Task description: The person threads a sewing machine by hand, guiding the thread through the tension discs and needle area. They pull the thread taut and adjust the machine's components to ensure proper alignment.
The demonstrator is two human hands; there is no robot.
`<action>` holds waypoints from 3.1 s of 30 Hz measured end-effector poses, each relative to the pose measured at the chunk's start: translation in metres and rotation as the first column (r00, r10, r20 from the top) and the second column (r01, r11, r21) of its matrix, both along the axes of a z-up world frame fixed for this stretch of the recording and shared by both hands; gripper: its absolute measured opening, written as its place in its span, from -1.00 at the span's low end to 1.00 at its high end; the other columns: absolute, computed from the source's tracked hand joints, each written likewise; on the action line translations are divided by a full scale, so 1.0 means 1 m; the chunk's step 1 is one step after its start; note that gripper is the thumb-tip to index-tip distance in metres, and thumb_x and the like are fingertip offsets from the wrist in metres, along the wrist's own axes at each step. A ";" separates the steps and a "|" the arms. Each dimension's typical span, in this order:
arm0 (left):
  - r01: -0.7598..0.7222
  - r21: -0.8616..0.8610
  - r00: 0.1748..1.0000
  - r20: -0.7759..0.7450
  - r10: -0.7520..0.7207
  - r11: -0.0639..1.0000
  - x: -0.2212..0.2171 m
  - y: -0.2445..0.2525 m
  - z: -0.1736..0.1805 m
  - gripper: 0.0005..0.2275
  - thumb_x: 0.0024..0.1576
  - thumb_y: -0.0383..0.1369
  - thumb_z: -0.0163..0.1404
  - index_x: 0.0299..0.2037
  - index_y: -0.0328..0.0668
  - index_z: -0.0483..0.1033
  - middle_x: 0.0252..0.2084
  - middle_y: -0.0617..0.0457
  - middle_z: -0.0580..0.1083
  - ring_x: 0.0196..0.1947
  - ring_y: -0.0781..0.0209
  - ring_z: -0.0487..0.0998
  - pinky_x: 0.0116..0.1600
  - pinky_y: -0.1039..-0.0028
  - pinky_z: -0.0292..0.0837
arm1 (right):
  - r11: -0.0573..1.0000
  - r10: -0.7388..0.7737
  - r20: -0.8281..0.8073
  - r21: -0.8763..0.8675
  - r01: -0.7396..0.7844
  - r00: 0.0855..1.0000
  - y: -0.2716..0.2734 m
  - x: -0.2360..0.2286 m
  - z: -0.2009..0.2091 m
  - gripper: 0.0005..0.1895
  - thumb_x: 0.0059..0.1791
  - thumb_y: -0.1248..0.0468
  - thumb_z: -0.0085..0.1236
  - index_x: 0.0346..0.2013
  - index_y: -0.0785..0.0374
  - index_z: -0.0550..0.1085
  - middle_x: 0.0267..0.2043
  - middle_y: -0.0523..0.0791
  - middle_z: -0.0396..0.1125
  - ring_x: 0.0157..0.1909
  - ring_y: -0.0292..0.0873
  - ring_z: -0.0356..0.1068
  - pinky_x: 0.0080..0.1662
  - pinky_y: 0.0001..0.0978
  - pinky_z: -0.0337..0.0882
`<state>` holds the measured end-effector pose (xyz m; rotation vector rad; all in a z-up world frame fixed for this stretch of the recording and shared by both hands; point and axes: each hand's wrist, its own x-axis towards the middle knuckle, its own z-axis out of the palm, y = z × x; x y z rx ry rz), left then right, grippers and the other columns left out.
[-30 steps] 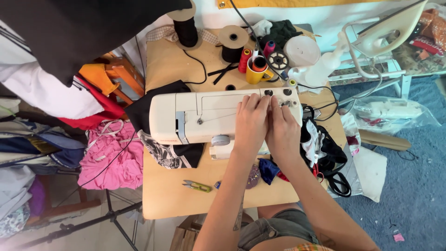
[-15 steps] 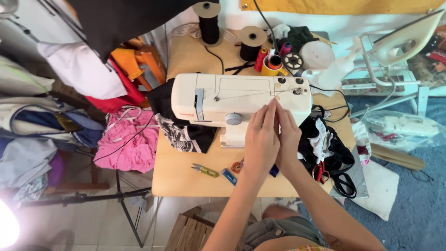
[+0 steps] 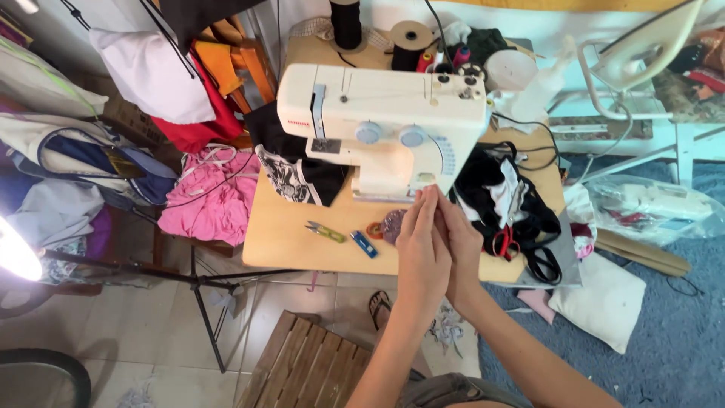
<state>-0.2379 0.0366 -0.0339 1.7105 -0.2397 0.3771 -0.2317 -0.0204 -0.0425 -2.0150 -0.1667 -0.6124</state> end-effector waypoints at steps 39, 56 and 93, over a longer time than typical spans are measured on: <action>-0.026 0.429 0.993 0.113 -0.025 0.903 0.174 0.041 0.043 -0.65 -0.04 -0.70 -0.18 -0.03 -0.35 0.40 -0.15 -0.18 0.36 0.00 -0.11 0.35 0.08 0.27 0.30 | 0.967 -0.184 0.095 -0.160 0.197 0.978 0.008 0.147 0.039 -0.66 -0.09 0.49 -0.09 -0.01 0.33 0.35 -0.15 -0.07 0.26 -0.14 -0.05 0.36 -0.14 -0.37 0.41; -0.072 0.572 0.969 0.233 -0.078 0.817 0.238 0.039 0.007 -0.88 -0.09 -0.49 0.03 -0.49 -0.12 0.31 -0.45 0.15 0.23 -0.36 0.16 0.31 -0.29 0.46 0.27 | 0.962 -0.198 0.079 -0.177 0.209 0.977 -0.007 0.193 0.028 -0.79 -0.10 0.47 -0.08 -0.20 0.35 0.43 -0.21 -0.07 0.29 -0.29 -0.04 0.37 -0.23 -0.36 0.39; 0.234 0.479 0.960 0.022 -0.278 0.846 0.252 0.029 0.023 -0.93 -0.05 -0.59 -0.02 -0.42 -0.24 0.45 -0.52 0.05 0.29 -0.46 0.10 0.43 -0.35 0.44 0.43 | 0.781 -0.315 0.078 -0.544 0.305 0.946 -0.020 0.189 0.004 -0.60 -0.09 0.34 -0.12 0.04 0.37 0.33 -0.43 -0.15 0.03 -0.49 -0.11 0.25 -0.38 -0.42 0.32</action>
